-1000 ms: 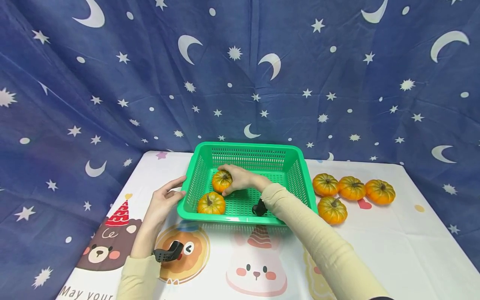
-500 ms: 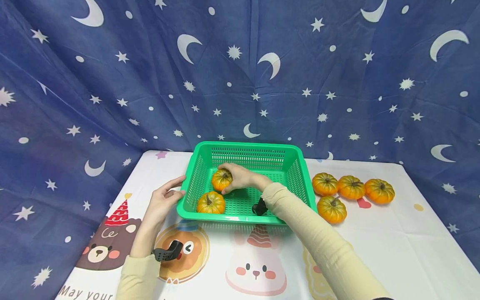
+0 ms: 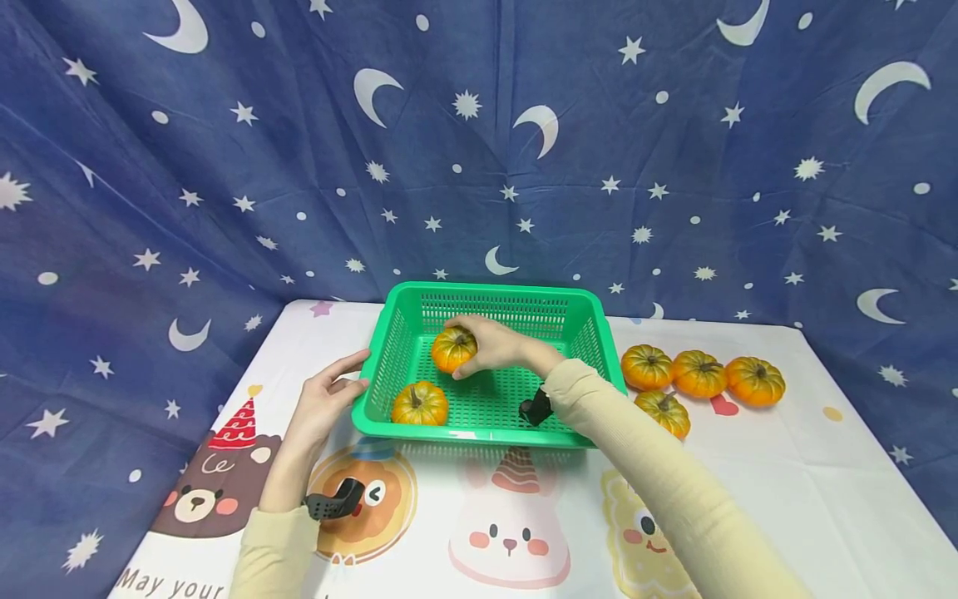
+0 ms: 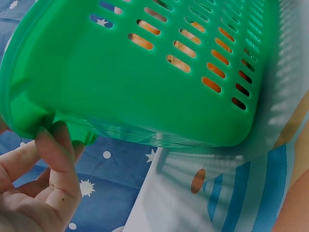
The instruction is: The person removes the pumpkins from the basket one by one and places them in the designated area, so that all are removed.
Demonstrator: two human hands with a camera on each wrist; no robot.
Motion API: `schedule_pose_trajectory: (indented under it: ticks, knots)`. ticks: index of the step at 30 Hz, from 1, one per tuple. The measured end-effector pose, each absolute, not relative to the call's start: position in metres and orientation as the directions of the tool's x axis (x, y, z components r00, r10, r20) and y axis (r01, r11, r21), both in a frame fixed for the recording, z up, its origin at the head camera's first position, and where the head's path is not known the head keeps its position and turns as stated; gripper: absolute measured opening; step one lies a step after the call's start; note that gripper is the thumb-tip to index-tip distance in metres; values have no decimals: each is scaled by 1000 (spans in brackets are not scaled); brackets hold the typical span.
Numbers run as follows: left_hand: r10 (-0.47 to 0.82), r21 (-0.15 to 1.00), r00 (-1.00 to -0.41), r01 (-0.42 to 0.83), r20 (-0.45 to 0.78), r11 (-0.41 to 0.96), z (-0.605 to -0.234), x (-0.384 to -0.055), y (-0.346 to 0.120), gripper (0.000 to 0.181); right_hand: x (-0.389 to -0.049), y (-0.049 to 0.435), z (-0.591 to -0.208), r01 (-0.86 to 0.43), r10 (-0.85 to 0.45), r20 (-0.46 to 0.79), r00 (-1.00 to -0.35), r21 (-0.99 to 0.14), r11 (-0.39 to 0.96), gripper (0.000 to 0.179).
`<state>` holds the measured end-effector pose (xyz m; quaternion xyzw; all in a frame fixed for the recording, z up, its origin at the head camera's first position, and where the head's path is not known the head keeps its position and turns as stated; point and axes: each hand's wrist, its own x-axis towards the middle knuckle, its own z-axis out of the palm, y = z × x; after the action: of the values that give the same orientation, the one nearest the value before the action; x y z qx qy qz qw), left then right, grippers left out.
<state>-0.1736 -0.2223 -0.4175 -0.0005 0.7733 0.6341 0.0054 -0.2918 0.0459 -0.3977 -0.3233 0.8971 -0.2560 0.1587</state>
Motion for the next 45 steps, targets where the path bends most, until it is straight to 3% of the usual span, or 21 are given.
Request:
schedule_pose_trajectory:
  ticks: [19, 45]
  knots:
    - [6, 978, -1000, -2, -3, 210, -418, -173, -223, 47, -258, 97, -357, -518, -625, -60, -778, -503, 692, 82]
    - [19, 976, -1000, -10, -14, 219, -416, -171, -220, 48, -197, 197, -339, -486, -508, 97, -856, -490, 724, 85]
